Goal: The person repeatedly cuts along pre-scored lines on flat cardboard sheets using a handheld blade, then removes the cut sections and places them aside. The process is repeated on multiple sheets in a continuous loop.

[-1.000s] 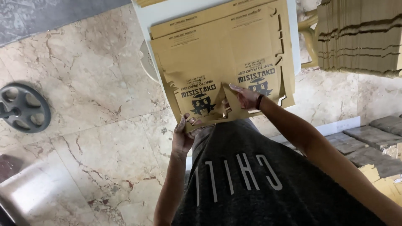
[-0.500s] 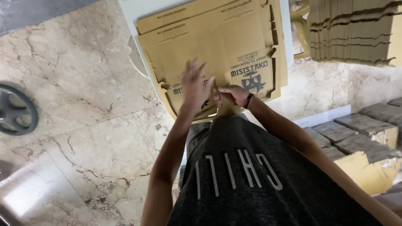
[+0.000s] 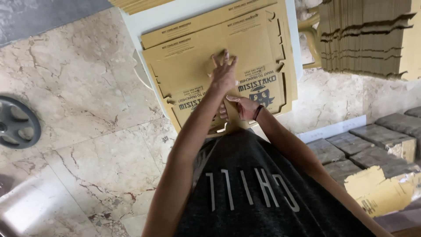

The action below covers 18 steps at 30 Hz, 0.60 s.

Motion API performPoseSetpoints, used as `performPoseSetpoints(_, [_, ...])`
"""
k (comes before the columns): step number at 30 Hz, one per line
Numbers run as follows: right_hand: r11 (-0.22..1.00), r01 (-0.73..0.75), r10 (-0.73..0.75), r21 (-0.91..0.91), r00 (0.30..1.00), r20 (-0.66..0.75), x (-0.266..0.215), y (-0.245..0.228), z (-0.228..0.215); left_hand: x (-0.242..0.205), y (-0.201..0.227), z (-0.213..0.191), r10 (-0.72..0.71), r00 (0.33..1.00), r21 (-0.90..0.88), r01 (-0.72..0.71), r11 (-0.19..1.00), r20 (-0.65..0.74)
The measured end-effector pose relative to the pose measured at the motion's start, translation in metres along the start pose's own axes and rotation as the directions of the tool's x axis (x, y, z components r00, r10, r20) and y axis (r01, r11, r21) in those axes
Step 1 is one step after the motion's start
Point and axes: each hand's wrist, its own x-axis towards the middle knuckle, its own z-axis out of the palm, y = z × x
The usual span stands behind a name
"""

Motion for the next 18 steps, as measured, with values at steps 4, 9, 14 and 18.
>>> performPoseSetpoints(4, [0.999,-0.014,0.022,-0.048,0.985,0.173,0.013,0.002,-0.009,-0.022,-0.038,-0.026,-0.168,0.978,-0.180,0.144,0.973,-0.126])
performPoseSetpoints(9, [0.996,0.016,0.006,-0.087,0.970,0.244,0.059,0.000,-0.018,-0.008,-0.064,0.006,-0.437,0.896,-0.136,0.425,0.895,-0.076])
performPoseSetpoints(14, [0.952,0.186,-0.189,-0.245,0.982,0.011,0.047,0.005,-0.003,0.019,-0.070,0.040,-0.480,0.875,-0.263,0.478,0.838,0.060])
performPoseSetpoints(18, [0.844,0.245,-0.348,-0.476,0.927,-0.140,0.032,0.019,0.021,0.024,-0.066,0.041,-0.481,0.868,-0.298,0.494,0.817,0.121])
